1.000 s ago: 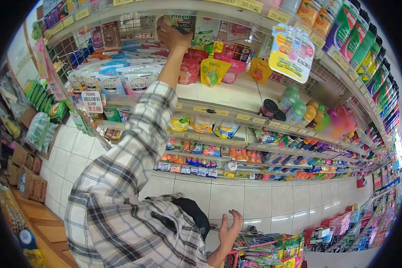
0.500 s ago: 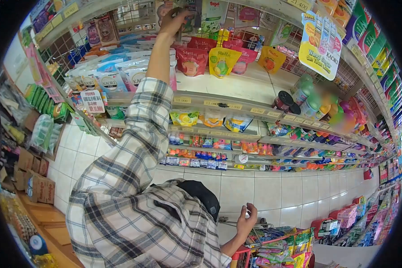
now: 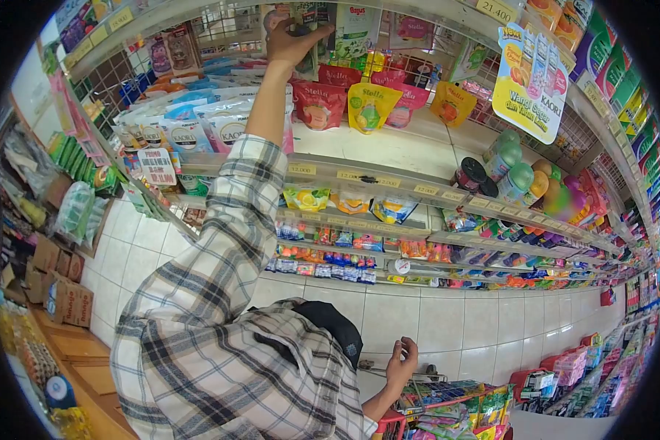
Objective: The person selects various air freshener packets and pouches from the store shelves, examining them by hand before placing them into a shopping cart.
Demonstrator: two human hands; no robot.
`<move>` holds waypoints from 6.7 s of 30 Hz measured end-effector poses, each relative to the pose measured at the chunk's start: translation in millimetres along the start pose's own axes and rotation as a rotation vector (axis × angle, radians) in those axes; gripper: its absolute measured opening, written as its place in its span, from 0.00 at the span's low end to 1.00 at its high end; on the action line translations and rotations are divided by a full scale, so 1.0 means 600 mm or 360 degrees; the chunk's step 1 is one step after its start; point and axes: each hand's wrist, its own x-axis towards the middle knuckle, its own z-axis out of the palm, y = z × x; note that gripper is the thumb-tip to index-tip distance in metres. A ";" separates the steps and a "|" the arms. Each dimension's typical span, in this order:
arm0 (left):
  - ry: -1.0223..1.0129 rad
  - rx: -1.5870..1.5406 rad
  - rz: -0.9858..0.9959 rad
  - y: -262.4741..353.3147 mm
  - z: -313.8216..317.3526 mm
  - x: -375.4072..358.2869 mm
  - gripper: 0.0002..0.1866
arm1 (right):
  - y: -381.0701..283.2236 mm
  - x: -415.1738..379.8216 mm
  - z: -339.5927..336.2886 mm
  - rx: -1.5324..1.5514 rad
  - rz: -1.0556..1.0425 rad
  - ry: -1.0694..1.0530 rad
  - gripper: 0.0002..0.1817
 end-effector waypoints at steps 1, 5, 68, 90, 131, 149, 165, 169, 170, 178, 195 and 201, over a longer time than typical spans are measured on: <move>-0.0012 0.0007 0.0016 0.011 -0.004 -0.004 0.45 | -0.002 0.000 0.000 0.0000 0.0005 -0.0005 0.10; 0.0204 0.0224 0.0073 -0.002 0.015 -0.009 0.51 | 0.000 0.000 0.001 0.0031 0.0046 -0.0062 0.12; 0.0088 -0.0618 0.0047 -0.004 0.174 -0.052 0.37 | -0.051 -0.024 0.032 -0.0118 0.0081 -0.0051 0.11; -0.0421 -0.0886 0.0115 0.181 -0.117 -0.368 0.29 | -0.072 0.010 0.085 -0.0206 -0.0062 -0.0373 0.08; -0.0669 0.0705 0.0181 -0.324 -0.474 0.180 0.45 | 0.031 -0.286 -0.170 -0.1025 0.0033 0.1639 0.17; -0.0618 0.1408 0.0066 -0.381 -0.457 0.318 0.41 | -0.043 -0.396 -0.114 -0.1278 0.0698 0.0879 0.35; -0.0328 0.1431 0.0287 -0.375 -0.501 0.301 0.46 | -0.072 -0.375 -0.009 -0.1111 0.0649 0.1200 0.30; -0.0286 0.1351 0.0433 -0.359 -0.497 0.283 0.39 | -0.083 -0.374 0.015 -0.1094 0.0678 0.1240 0.30; -0.0285 0.1317 0.0466 -0.357 -0.495 0.280 0.37 | -0.086 -0.375 0.021 -0.1082 0.0689 0.1246 0.30; -0.0375 0.0823 0.0919 -0.321 -0.524 0.228 0.24 | -0.111 -0.379 0.066 -0.1383 0.0604 0.1193 0.31; -0.0034 0.0070 0.0352 -0.169 -0.541 0.098 0.47 | -0.217 -0.415 0.174 -0.1228 0.0657 0.0639 0.31; -0.0083 -0.0071 0.0574 -0.129 -0.553 0.095 0.49 | -0.244 -0.441 0.219 -0.1237 0.0556 0.0631 0.27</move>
